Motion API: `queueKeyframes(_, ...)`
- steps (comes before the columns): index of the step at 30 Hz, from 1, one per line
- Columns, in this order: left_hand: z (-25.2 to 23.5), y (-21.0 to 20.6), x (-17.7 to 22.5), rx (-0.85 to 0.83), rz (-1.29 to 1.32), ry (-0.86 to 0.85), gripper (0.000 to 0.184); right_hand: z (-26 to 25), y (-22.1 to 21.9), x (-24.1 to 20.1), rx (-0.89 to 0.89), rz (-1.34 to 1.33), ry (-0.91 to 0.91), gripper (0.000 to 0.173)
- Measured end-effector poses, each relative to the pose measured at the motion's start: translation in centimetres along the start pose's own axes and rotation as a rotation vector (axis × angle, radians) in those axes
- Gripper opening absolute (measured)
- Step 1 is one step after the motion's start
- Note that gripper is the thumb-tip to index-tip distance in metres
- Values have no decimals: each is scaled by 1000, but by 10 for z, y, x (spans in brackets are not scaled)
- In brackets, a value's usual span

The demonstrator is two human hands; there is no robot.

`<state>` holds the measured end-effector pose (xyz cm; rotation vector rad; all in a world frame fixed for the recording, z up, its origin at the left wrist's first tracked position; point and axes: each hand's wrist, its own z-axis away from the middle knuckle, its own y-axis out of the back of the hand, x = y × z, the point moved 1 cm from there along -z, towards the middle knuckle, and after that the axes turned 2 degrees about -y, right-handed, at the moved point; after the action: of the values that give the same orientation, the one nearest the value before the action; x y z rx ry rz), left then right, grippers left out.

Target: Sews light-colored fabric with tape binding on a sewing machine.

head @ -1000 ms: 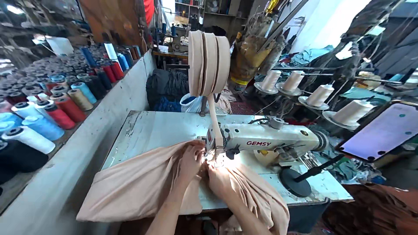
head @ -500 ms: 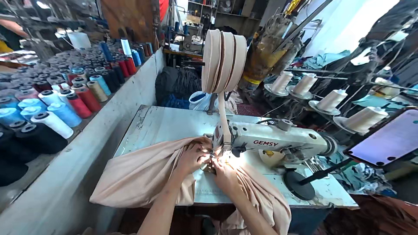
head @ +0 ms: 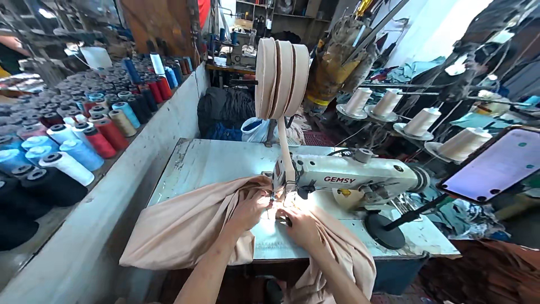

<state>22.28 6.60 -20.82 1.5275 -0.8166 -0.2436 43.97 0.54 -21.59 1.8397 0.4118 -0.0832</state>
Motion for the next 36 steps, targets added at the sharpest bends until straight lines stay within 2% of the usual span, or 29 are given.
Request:
queueKeyframes(3,2,-3,5,-3,-35,5,42,-10,3,35,4,-14,-29,36)
queueKeyframes(5,3,-4,8,-18,-41,-17,43,-15,13,40,-121,-27,-63,40)
queueKeyframes(7,3,-2,9,-26,-31,-19,41,-17,30,18,-253,-12,-130,40)
queueKeyframes(10,3,-1,10,-22,-22,-16,37,-11,36,-20,-337,-10,-129,51)
queueKeyframes(14,2,0,8,-12,-46,-14,38,-13,6,-29,-256,83,-99,54)
queueKeyframes(17,1,3,2,20,-20,-8,37,-16,2,-31,-245,132,-89,48)
queueKeyframes(19,-4,2,-6,99,53,22,35,-17,3,-29,-249,148,-52,42)
queueKeyframes(22,-17,6,-19,133,83,97,43,-19,5,-8,-171,133,21,41)
queueKeyframes(24,-29,12,-30,105,109,141,45,-30,18,11,-241,92,-125,34)
queueKeyframes(26,-43,14,-37,113,144,168,51,-45,25,36,-254,81,-221,52)
queueKeyframes(28,-57,11,-41,178,149,215,58,-55,28,47,-196,21,-167,60)
queueKeyframes(30,-69,11,-41,218,127,286,59,-58,23,48,-158,-42,-92,53)
queueKeyframes(32,-76,13,-37,175,102,363,49,-58,5,54,-42,-106,-121,50)
queueKeyframes(34,-81,15,-35,159,81,414,41,-59,-2,47,14,-194,-222,47)
queueKeyframes(36,-84,15,-35,164,81,419,35,-63,9,19,-53,-278,-331,37)
